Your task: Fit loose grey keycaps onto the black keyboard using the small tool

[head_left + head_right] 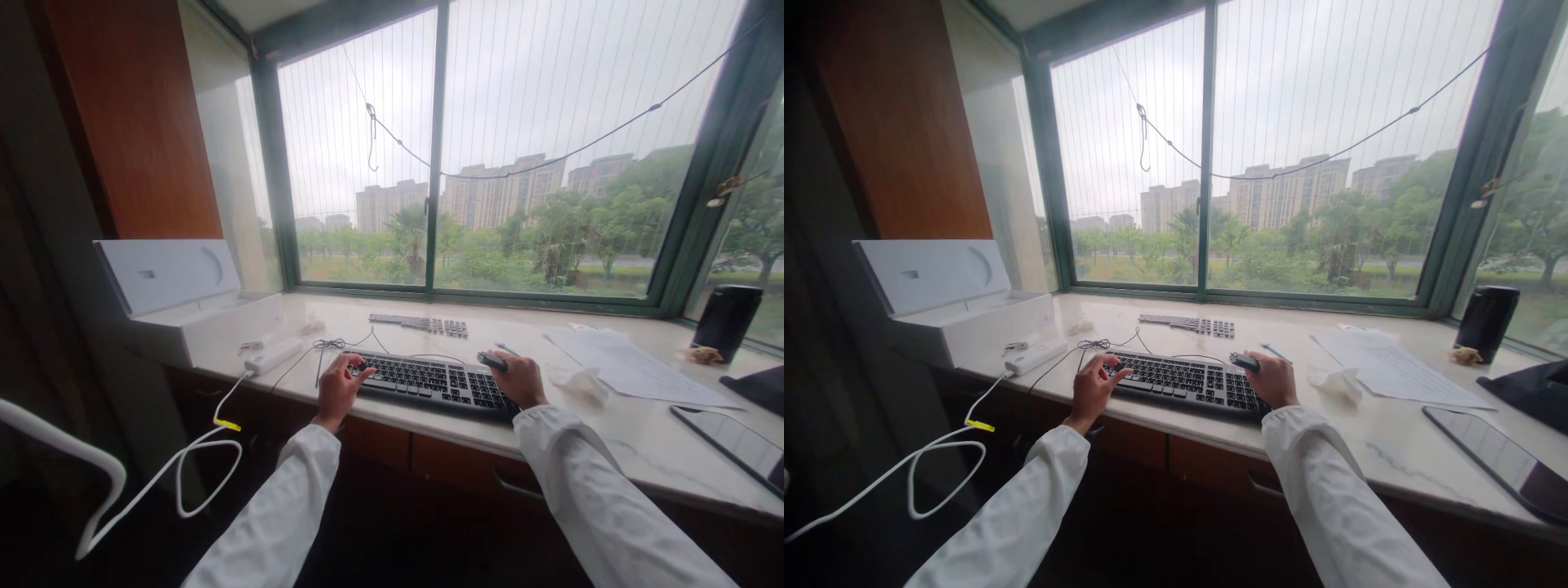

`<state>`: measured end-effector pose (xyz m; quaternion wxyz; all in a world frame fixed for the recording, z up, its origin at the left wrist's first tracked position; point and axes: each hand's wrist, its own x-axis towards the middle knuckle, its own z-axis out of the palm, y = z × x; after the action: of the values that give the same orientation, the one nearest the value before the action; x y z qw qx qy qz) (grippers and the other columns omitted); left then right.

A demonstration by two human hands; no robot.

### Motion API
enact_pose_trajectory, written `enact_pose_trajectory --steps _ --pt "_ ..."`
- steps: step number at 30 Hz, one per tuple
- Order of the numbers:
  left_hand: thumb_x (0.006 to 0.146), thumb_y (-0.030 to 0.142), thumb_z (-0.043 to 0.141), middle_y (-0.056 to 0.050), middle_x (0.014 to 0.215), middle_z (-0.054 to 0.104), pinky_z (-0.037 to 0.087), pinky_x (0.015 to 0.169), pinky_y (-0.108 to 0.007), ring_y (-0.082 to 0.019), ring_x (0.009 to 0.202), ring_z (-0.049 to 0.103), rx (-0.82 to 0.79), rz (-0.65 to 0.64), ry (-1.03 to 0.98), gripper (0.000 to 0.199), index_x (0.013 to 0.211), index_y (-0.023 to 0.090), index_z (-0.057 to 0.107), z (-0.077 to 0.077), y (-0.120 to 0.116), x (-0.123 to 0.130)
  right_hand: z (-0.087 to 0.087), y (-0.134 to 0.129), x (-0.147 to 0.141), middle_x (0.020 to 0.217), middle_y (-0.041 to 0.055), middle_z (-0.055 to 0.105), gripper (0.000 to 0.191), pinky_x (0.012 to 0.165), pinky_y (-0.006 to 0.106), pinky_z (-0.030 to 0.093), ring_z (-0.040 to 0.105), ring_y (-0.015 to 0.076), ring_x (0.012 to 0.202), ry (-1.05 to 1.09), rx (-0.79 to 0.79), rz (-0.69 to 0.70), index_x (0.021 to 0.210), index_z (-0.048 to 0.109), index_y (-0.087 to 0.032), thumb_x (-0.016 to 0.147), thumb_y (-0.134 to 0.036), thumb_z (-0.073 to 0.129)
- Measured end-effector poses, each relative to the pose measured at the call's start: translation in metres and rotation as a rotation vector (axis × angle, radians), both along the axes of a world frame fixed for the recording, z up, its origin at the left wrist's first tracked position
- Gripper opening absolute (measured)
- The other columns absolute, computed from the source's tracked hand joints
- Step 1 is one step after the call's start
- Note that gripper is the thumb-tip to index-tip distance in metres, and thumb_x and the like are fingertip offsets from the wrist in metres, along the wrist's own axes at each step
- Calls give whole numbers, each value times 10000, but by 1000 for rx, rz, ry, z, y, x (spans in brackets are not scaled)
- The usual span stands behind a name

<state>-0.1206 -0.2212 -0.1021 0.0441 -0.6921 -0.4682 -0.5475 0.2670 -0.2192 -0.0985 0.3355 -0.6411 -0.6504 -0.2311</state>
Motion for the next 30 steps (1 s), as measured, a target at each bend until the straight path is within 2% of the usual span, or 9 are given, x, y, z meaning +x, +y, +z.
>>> enact_pose_trajectory --steps 6,12,23,30 --pt "819 529 647 -7 918 691 446 620 -245 -103 538 524 29 -16 -6 319 930 232 679 0 -2 1 -1 2 1 709 53 720 367 582 276 358 654 207 630 -4 11 14 839 728 -234 909 -435 429" --pt "846 449 649 7 959 710 458 616 -243 -94 511 515 33 28 -28 251 991 245 669 -1 -1 1 -1 2 0 682 44 711 373 586 276 354 646 200 611 0 15 25 807 724 -237 907 -450 434" --pt "842 369 647 13 986 721 473 630 -247 -90 499 515 28 41 -39 205 1009 251 667 -3 0 2 -3 5 2 769 56 737 333 618 283 398 665 214 674 12 3 -34 926 751 -238 888 -400 462" --pt "840 369 643 27 853 718 455 624 -255 -100 506 522 15 45 6 176 968 260 696 -2 1 2 -7 7 7 750 52 734 303 597 281 393 658 216 663 -8 13 -48 945 754 -256 871 -378 486"
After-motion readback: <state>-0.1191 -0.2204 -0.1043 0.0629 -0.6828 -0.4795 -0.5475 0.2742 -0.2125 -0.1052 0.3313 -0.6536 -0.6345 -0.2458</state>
